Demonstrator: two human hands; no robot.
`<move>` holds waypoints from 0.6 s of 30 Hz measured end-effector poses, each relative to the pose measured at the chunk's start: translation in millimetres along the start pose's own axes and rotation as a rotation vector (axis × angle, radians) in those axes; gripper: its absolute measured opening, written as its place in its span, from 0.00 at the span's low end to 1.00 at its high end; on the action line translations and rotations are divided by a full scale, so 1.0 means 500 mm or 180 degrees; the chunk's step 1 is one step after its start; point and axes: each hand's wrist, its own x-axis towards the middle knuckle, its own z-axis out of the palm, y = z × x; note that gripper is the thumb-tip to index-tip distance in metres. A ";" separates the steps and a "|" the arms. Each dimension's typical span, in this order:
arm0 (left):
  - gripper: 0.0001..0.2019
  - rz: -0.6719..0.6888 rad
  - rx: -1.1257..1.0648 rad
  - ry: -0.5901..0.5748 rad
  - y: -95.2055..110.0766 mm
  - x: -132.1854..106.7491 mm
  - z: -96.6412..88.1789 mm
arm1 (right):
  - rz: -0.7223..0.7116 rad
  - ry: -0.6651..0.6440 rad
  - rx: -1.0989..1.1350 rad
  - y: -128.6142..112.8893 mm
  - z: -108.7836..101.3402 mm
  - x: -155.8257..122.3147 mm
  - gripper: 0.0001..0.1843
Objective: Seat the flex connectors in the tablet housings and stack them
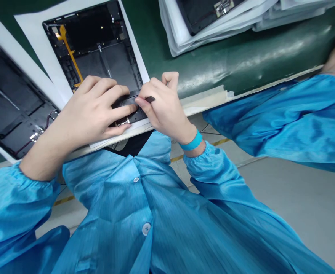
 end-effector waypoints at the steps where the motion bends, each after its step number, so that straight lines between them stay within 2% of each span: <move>1: 0.18 -0.0006 0.0035 -0.0002 -0.001 -0.001 0.000 | 0.0013 0.0044 0.0016 -0.001 -0.003 0.000 0.35; 7: 0.23 -0.0017 -0.0062 0.0120 -0.011 -0.005 0.011 | 0.0431 0.0421 0.0320 0.002 -0.011 -0.012 0.33; 18: 0.23 -0.0106 -0.0199 -0.0145 -0.009 0.013 0.000 | 0.0285 0.0396 0.0207 0.012 -0.001 -0.006 0.34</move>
